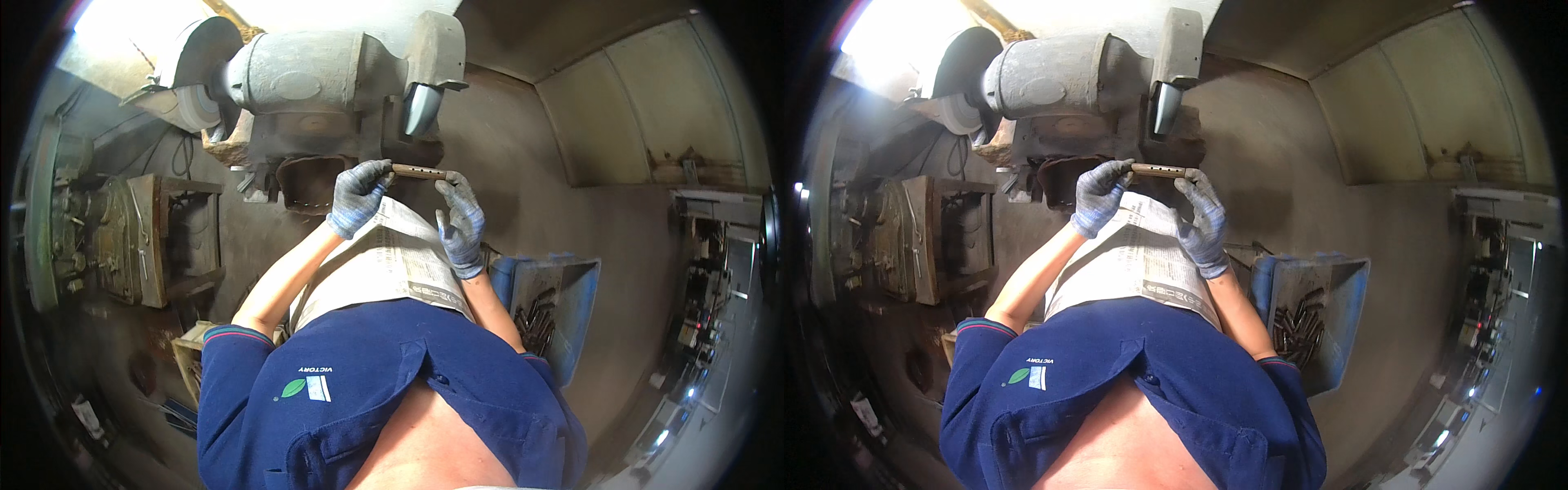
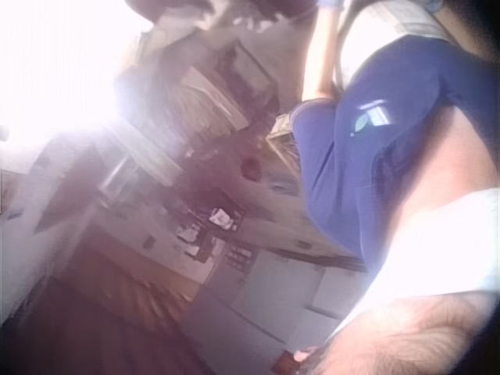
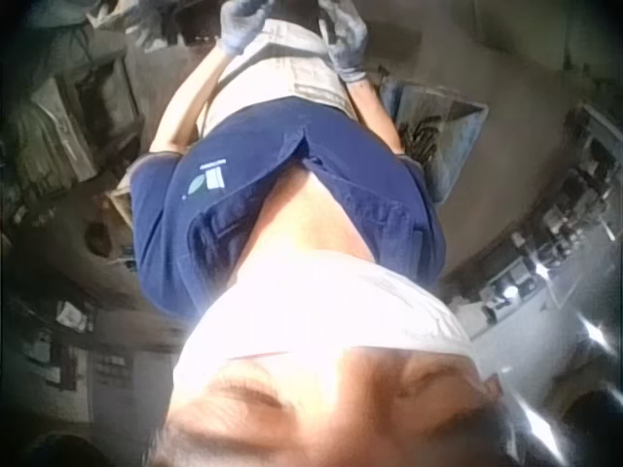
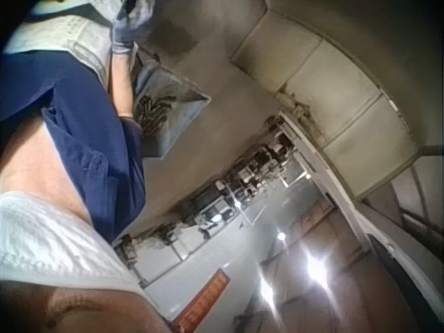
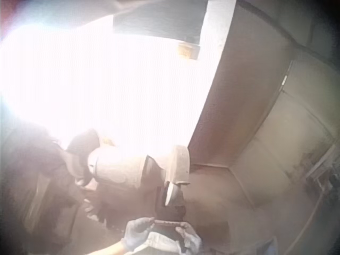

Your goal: The person uses a bench grinder to smooth or deburr several small metal pipes. They pick up a pipe from a container, hold it against the rotating grinding wheel, turn it to reach different sides, and then place it into a separate blue tray.

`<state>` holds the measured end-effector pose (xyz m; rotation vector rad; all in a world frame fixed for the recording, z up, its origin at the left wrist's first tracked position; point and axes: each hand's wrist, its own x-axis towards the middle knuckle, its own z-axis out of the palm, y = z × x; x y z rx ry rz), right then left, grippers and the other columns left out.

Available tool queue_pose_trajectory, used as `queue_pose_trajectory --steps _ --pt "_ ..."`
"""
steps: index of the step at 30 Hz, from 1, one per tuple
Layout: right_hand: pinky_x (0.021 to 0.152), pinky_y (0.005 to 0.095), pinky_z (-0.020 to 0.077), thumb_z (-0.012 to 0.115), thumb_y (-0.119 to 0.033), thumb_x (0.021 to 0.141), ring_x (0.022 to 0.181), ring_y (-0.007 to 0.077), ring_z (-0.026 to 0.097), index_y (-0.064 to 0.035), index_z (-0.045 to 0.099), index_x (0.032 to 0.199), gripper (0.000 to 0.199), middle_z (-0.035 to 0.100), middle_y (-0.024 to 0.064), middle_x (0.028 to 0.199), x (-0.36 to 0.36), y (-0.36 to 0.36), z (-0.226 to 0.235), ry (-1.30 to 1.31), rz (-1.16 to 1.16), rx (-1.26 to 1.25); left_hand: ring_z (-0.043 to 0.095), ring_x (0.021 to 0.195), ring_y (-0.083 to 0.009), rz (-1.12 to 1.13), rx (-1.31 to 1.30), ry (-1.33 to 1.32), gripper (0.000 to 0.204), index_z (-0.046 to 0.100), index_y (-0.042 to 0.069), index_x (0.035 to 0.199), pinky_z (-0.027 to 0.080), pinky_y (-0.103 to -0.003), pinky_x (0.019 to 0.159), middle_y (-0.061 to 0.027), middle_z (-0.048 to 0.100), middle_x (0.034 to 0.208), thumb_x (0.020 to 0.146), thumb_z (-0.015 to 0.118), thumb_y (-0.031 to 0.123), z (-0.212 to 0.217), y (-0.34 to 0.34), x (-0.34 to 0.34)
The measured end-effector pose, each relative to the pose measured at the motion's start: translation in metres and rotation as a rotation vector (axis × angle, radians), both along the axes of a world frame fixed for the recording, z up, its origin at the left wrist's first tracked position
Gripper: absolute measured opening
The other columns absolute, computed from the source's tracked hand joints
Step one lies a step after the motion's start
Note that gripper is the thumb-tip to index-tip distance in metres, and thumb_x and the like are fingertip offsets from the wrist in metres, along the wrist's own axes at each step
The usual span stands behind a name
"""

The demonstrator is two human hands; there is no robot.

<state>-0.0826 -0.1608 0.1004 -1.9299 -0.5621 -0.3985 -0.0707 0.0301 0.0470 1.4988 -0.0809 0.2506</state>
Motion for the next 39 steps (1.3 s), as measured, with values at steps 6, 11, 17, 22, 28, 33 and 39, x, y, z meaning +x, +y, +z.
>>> queue_pose_trajectory --steps 6,11,17,22,28,33,39 --pt "0.097 0.0387 0.0412 0.072 -0.023 0.075 0.113 0.0302 0.052 -0.0014 0.061 0.112 0.044 0.055 0.0178 0.119 -0.039 -0.021 0.014 -0.054 -0.105 -0.069 0.061 0.081 -0.0113 -0.153 0.060 -0.184 0.020 0.064 -0.004 0.101 0.050 -0.024 0.073 -0.0104 0.066 0.090 0.081 0.064 -0.004 0.009 -0.015 -0.007" --pt "0.091 0.0371 0.0423 0.069 -0.024 0.078 0.105 0.0267 0.053 0.0008 0.060 0.110 0.042 0.055 0.0158 0.112 -0.086 -0.060 0.029 0.018 -0.284 -0.060 0.060 0.079 -0.0105 -0.393 0.135 0.040 0.021 0.063 -0.006 0.098 0.050 -0.024 0.071 -0.0092 0.066 0.089 0.081 0.068 0.003 0.003 -0.022 -0.014" --pt "0.087 0.0343 0.0444 0.070 -0.015 0.077 0.096 0.0233 0.058 0.0074 0.062 0.101 0.034 0.063 0.0149 0.102 -0.192 -0.180 0.002 0.245 -0.895 -0.189 0.062 0.077 -0.0107 -0.280 -0.054 0.410 0.021 0.063 -0.005 0.099 0.051 -0.024 0.069 -0.0103 0.068 0.086 0.084 0.065 0.010 -0.028 0.012 -0.037" --pt "0.082 0.0331 0.0475 0.069 -0.017 0.078 0.085 0.0231 0.061 0.0057 0.065 0.096 0.029 0.066 0.0162 0.094 -0.264 -0.282 -0.060 0.452 -1.236 -0.500 0.062 0.071 -0.0117 -0.042 0.039 0.401 0.016 0.064 -0.005 0.098 0.052 -0.024 0.065 -0.0087 0.067 0.084 0.084 0.061 0.004 -0.056 0.058 -0.060" --pt "0.084 0.0314 0.0458 0.066 -0.016 0.080 0.091 0.0232 0.060 0.0047 0.064 0.096 0.026 0.065 0.0162 0.098 -0.144 -0.220 -0.016 0.340 -0.782 -0.364 0.060 0.069 -0.0091 0.207 0.019 0.469 0.012 0.065 -0.004 0.093 0.051 -0.023 0.064 -0.0045 0.066 0.079 0.084 0.061 0.003 -0.065 0.104 -0.107" --pt "0.079 0.0287 0.0498 0.062 0.000 0.081 0.090 0.0168 0.059 0.0041 0.064 0.095 0.015 0.064 0.0117 0.099 -0.061 -0.101 -0.031 0.388 -0.139 0.167 0.059 0.067 -0.0083 0.483 0.302 0.439 0.015 0.066 -0.002 0.089 0.049 -0.024 0.063 -0.0049 0.067 0.076 0.084 0.062 0.011 -0.046 0.155 -0.174" --pt "0.074 0.0247 0.0513 0.057 -0.004 0.088 0.081 0.0119 0.061 0.0030 0.063 0.103 0.017 0.065 0.0085 0.096 -0.047 -0.007 -0.085 0.483 0.345 0.065 0.061 0.067 -0.0094 1.016 0.168 0.438 0.010 0.065 -0.003 0.087 0.051 -0.024 0.062 -0.0041 0.065 0.075 0.084 0.061 0.006 -0.038 0.241 -0.334"
